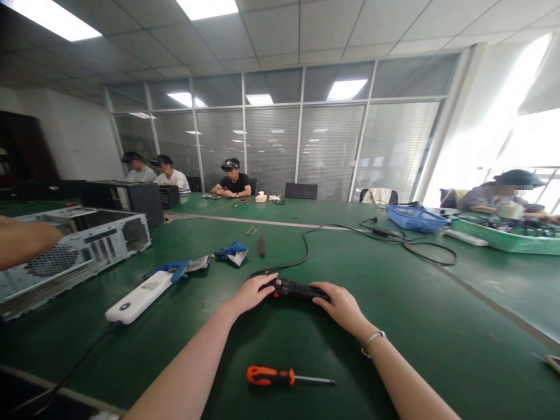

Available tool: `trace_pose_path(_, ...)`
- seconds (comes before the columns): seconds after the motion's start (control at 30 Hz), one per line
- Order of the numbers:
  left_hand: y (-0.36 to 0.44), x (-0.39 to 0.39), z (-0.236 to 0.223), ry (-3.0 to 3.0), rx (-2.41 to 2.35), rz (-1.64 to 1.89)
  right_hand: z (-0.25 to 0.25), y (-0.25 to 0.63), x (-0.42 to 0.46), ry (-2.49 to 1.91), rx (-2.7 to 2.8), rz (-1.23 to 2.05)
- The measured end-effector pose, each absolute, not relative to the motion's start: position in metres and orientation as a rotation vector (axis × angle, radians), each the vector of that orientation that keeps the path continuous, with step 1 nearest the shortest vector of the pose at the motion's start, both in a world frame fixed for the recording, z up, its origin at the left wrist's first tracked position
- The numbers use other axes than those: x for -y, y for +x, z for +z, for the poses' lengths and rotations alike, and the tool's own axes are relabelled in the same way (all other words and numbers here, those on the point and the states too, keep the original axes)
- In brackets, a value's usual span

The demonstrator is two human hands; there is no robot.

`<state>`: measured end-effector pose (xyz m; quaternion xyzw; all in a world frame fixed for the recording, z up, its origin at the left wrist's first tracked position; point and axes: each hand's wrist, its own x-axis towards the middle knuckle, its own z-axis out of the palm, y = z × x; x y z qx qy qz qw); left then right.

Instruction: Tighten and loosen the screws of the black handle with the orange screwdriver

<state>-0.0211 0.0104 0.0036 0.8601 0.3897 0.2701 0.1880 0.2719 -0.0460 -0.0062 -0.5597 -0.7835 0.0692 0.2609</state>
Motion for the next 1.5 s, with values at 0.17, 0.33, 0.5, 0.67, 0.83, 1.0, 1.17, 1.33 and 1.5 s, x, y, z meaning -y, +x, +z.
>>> trace_pose_path(0.17,-0.0213,-0.0088,0.0042,2.427,-1.115,0.746,-0.0076,0.274,0.0449,-1.511,2.089,0.182)
trace_pose_path(0.33,-0.0187,-0.0088,0.0041,2.411,-1.091,0.841,-0.0113,0.2769,0.041,-1.478,2.067,0.183)
trace_pose_path(0.5,-0.0186,-0.0079,0.0045,2.395,-1.039,0.934,-0.0122,0.2782,0.039,-1.426,2.057,0.188)
trace_pose_path(0.67,-0.0185,-0.0088,0.004,2.377,-1.021,0.945,-0.011,0.2776,0.0396,-1.412,2.06,0.175)
trace_pose_path(0.83,-0.0173,-0.0095,0.0047,2.358,-1.045,0.918,-0.0117,0.2771,0.0396,-1.409,2.058,0.165)
trace_pose_path(1.0,-0.0183,-0.0082,0.0083,2.351,-1.051,0.895,-0.0115,0.276,0.0402,-1.423,2.046,0.144)
trace_pose_path(1.17,-0.0201,-0.0087,0.0068,2.301,-1.029,0.893,-0.0104,0.277,0.0408,-1.434,2.07,0.166)
trace_pose_path(1.33,-0.0205,-0.0087,0.0064,2.249,-0.994,0.915,-0.0098,0.2789,0.0398,-1.449,2.08,0.203)
trace_pose_path(1.5,-0.0205,-0.0073,0.0103,2.224,-0.99,0.909,-0.006,0.2778,0.0415,-1.455,2.091,0.266)
